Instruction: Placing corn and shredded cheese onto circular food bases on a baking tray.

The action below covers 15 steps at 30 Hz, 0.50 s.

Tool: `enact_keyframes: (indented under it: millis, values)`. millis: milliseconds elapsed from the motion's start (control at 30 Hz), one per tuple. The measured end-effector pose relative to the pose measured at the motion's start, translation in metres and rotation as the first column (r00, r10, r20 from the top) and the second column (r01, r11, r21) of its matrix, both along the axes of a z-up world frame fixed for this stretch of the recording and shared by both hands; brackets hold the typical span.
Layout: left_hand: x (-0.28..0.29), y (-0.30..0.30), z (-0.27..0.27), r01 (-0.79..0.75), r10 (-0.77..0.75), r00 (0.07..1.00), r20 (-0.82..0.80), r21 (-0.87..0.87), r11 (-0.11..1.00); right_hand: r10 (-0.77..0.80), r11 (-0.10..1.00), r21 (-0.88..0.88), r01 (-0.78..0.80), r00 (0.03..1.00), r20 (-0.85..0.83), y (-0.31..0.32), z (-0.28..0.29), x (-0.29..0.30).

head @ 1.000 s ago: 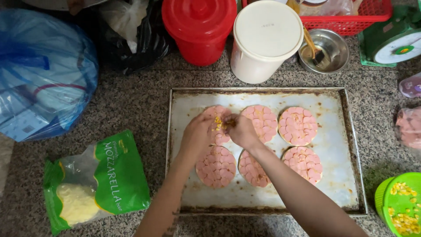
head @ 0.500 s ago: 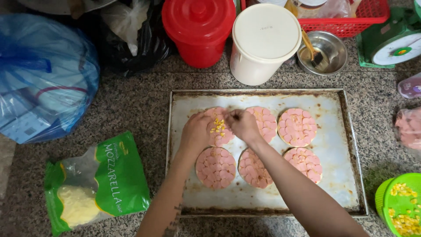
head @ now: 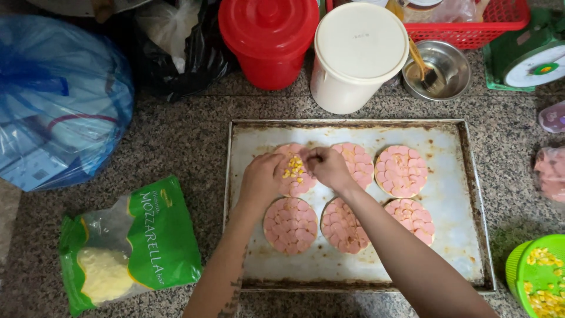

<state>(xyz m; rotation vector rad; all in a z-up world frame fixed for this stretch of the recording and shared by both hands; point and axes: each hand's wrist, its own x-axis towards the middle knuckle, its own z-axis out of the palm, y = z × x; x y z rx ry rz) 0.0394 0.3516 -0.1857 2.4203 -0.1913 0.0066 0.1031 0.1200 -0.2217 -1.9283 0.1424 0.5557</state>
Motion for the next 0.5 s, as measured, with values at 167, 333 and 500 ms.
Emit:
enact_keyframes:
  millis: [167,333,500]
  values:
    - [0.001,-0.009,0.015,0.003,-0.002,0.998,0.069,-0.02,1.0,-0.034,0.996,-0.09,0.027,0.997,-0.072,-0.007,-0.01,-0.01]
    - [0.002,-0.01,0.003,0.026,-0.022,0.995,0.097,-0.043,0.999,0.012,0.98,-0.2,-0.02,0.999,-0.042,-0.005,0.001,-0.014]
    - [-0.008,0.003,0.022,-0.045,0.049,0.998,0.039,-0.111,0.993,0.083,0.95,-0.302,-0.076,0.997,0.009,0.008,0.031,-0.02]
